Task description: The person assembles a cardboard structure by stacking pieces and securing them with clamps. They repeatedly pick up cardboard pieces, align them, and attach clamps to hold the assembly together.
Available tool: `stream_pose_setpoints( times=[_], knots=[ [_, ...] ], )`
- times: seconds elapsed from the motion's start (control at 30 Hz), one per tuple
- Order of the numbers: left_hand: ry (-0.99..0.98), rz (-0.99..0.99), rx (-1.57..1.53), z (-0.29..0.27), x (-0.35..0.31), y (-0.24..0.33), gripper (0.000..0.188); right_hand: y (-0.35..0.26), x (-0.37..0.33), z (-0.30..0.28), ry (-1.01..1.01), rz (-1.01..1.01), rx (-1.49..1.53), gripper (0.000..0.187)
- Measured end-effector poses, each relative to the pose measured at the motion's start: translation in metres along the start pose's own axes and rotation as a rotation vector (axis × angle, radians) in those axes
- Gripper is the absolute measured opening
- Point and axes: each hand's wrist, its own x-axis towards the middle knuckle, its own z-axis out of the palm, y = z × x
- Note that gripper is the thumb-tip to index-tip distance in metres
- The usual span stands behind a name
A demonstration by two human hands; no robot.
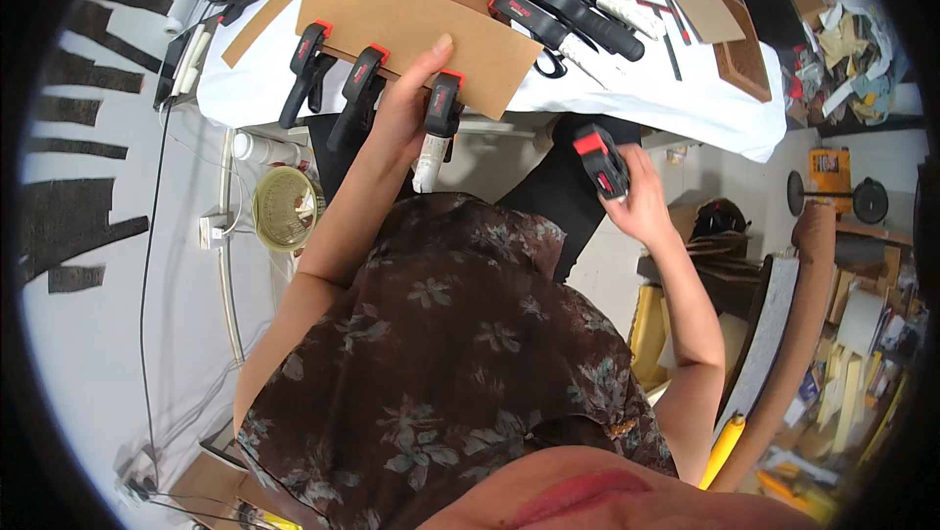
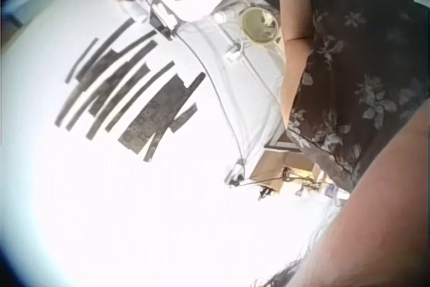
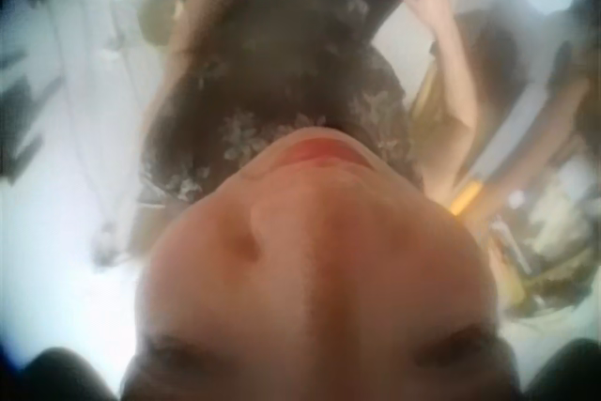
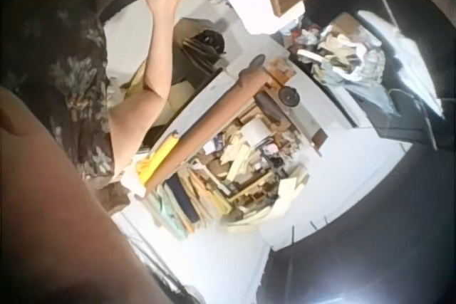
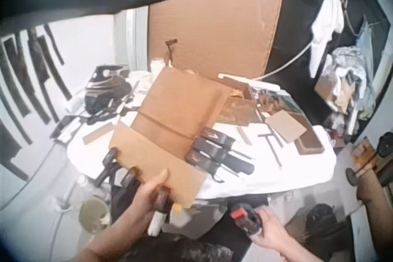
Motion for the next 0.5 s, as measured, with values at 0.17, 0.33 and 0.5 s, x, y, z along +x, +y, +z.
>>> stream_pose_setpoints(
  times=[0.17,0.33,0.5],
  knots=[
    [0.095,-0.002,0.162,0.009,-0.002,-0.009,0.042,-0.047,0.053,0.009,0.027,0.064,0.118,0.027],
    [0.084,-0.048,0.25,-0.006,0.004,-0.013,0.045,-0.072,0.076,0.016,-0.06,0.141,0.16,0.032],
    [0.117,-0.063,0.303,-0.012,0.002,-0.016,0.034,-0.083,0.077,0.018,-0.101,0.202,0.214,0.041]
  ],
)
